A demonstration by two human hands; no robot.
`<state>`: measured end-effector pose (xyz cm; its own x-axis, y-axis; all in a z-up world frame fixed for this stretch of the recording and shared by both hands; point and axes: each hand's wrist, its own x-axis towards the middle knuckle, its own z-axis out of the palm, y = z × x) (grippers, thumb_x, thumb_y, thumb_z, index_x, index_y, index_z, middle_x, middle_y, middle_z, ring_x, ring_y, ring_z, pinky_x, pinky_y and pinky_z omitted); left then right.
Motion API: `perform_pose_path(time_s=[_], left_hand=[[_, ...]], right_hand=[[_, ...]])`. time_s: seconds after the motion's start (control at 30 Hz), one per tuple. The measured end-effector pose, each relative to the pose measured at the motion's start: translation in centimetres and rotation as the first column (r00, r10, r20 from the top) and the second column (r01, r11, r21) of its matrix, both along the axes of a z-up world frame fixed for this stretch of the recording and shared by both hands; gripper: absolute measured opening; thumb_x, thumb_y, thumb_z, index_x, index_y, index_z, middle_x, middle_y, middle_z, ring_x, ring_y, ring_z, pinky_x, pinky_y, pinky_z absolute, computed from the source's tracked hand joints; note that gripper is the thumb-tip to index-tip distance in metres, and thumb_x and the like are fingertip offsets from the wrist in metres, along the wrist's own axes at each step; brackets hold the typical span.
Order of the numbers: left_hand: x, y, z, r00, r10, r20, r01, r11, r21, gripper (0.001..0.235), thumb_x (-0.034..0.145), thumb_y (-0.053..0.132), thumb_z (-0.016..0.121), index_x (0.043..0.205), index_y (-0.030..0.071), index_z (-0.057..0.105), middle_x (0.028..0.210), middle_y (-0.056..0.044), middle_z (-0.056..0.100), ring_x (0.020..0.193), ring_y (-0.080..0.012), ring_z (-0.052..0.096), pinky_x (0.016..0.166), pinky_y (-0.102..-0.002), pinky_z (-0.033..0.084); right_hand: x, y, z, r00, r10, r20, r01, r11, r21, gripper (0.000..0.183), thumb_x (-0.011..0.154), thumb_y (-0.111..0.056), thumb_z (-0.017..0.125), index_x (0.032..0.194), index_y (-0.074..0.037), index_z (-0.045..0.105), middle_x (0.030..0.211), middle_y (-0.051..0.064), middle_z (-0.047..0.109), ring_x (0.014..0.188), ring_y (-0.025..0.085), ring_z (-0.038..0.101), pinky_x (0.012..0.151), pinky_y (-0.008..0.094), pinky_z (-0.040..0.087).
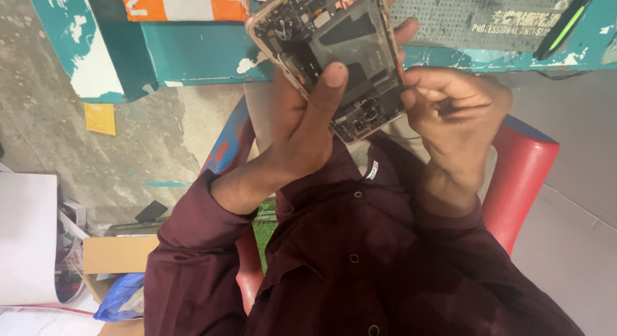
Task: The person holds a disassembled smartphone and repeatedly presses the screen edges and back panel to check fit and alignment. They rotate the device to inspect different sides and the internal components, then use a metal tool to pry at the screen edge.
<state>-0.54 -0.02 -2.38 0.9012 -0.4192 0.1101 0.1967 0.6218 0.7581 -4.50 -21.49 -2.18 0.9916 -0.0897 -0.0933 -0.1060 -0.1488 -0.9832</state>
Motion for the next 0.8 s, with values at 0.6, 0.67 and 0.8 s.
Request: perform_pose_path(time_s=[0.6, 0.67, 0.8], left_hand=[[0.4, 1.6, 0.9, 0.987, 0.001, -0.159, 0.006, 0.999, 0.043, 0.045, 0.121, 0.026, 0.053, 0.146, -0.011, 0.050, 0.129, -0.017, 0.069, 0.118, -0.0237, 0.071, 0.106, -0.037, 0.062], [0.6, 1.8, 1.1, 0.989, -0.037, -0.144, 0.038, 0.999, 0.004, 0.044, 0.119, 0.025, 0.055, 0.145, -0.011, 0.050, 0.131, -0.018, 0.068, 0.121, -0.0245, 0.071, 0.109, -0.039, 0.061], [1.6, 1.9, 1.5, 0.988, -0.118, -0.101, 0.110, 0.990, -0.085, 0.051, 0.113, 0.012, 0.068, 0.152, -0.008, 0.041, 0.139, -0.018, 0.066, 0.125, -0.0254, 0.071, 0.115, -0.042, 0.061]], right_hand=[[3.1, -5.4, 1.9, 0.986, -0.110, 0.124, 0.112, 0.994, -0.004, 0.018, 0.099, -0.007, 0.079, 0.112, 0.006, 0.074, 0.084, 0.003, 0.067, 0.063, 0.003, 0.053, 0.060, 0.014, 0.039], [4.1, -5.2, 2.1, 0.971, -0.162, 0.173, 0.148, 0.985, 0.086, 0.021, 0.103, -0.008, 0.079, 0.116, 0.008, 0.074, 0.086, 0.003, 0.066, 0.068, 0.004, 0.052, 0.061, 0.015, 0.035], [6.6, -4.9, 2.0, 0.960, -0.188, 0.209, 0.113, 0.938, 0.327, 0.022, 0.107, -0.007, 0.077, 0.121, 0.010, 0.071, 0.100, 0.009, 0.072, 0.080, 0.009, 0.061, 0.074, 0.020, 0.046]])
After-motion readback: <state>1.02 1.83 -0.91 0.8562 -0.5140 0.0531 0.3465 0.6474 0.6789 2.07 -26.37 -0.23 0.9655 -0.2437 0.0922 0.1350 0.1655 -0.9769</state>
